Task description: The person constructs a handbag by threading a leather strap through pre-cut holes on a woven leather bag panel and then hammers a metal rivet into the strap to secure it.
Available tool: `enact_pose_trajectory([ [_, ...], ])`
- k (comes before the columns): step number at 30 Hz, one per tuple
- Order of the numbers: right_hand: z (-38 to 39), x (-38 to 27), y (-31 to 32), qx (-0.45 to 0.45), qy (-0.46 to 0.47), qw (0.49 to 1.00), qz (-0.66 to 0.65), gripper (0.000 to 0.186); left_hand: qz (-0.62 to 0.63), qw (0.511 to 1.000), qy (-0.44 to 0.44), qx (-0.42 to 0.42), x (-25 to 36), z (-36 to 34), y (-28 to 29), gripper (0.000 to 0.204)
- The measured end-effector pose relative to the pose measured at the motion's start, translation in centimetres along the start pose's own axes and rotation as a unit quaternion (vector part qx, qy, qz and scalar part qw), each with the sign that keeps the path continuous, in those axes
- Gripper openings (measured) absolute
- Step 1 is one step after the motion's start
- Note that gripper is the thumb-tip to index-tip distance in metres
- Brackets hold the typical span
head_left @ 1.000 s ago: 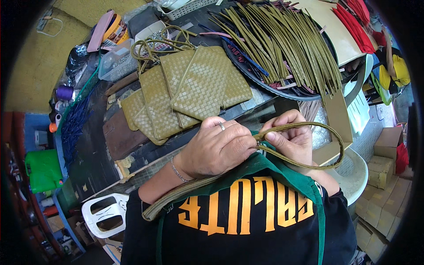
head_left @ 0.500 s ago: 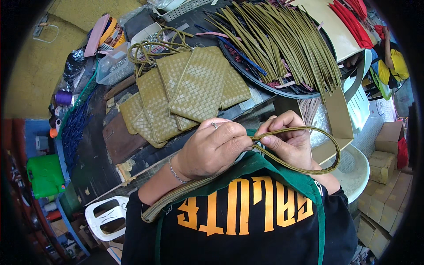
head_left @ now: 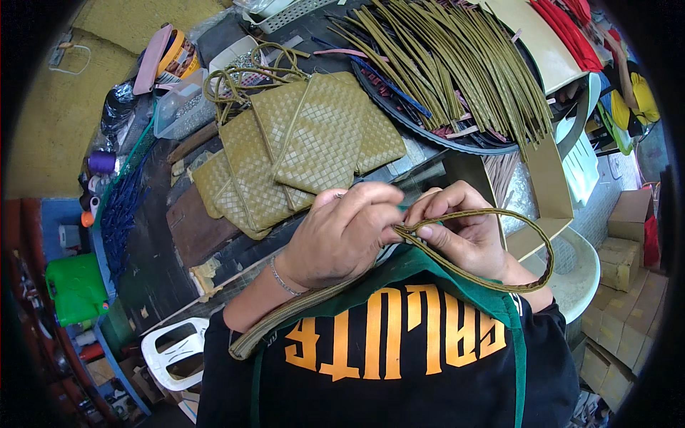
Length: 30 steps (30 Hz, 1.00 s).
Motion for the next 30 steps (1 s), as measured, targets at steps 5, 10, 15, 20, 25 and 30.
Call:
enact_pose_trajectory([
  [5, -0.1, -0.3, -0.4, -0.017, 0.1, 0.99, 0.099, 0.023, -0.118, 0.992, -0.016, -0.047, -0.2, -0.2, -0.7, 0.011],
  [10, -0.3, -0.5, 0.1, -0.002, 0.132, 0.981, 0.141, 0.024, -0.098, 0.993, -0.022, -0.057, 0.2, -0.7, -0.5, 0.014],
  [15, -0.2, -0.2, 0.1, 0.029, 0.167, 0.975, 0.142, 0.025, -0.086, 0.995, 0.0, -0.058, 0.2, -0.9, -1.1, 0.013],
  [20, 0.3, -1.4, -0.2, 0.019, 0.259, 0.943, 0.206, 0.027, -0.083, 0.995, -0.016, -0.045, 0.5, -0.6, -0.8, 0.017],
  [25, 0.7, -3.1, -1.3, -0.053, 0.373, 0.869, 0.321, 0.029, -0.184, 0.978, -0.099, 0.003, 1.8, -0.2, -0.2, 0.018],
  [30, 0.5, -4.5, -1.8, -0.154, 0.376, 0.837, 0.366, 0.024, -0.21, 0.967, -0.141, 0.032, 2.2, -0.7, -0.1, 0.016],
])
Point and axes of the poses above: each hand's wrist, its own z-axis away from the middle knuckle, its own y-axis out of the back of the hand, x = y × z, the point moved 6 cm from there along -z, towards the middle knuckle, and after that the axes turned 9 degrees about -z, right-handed, at the moved point
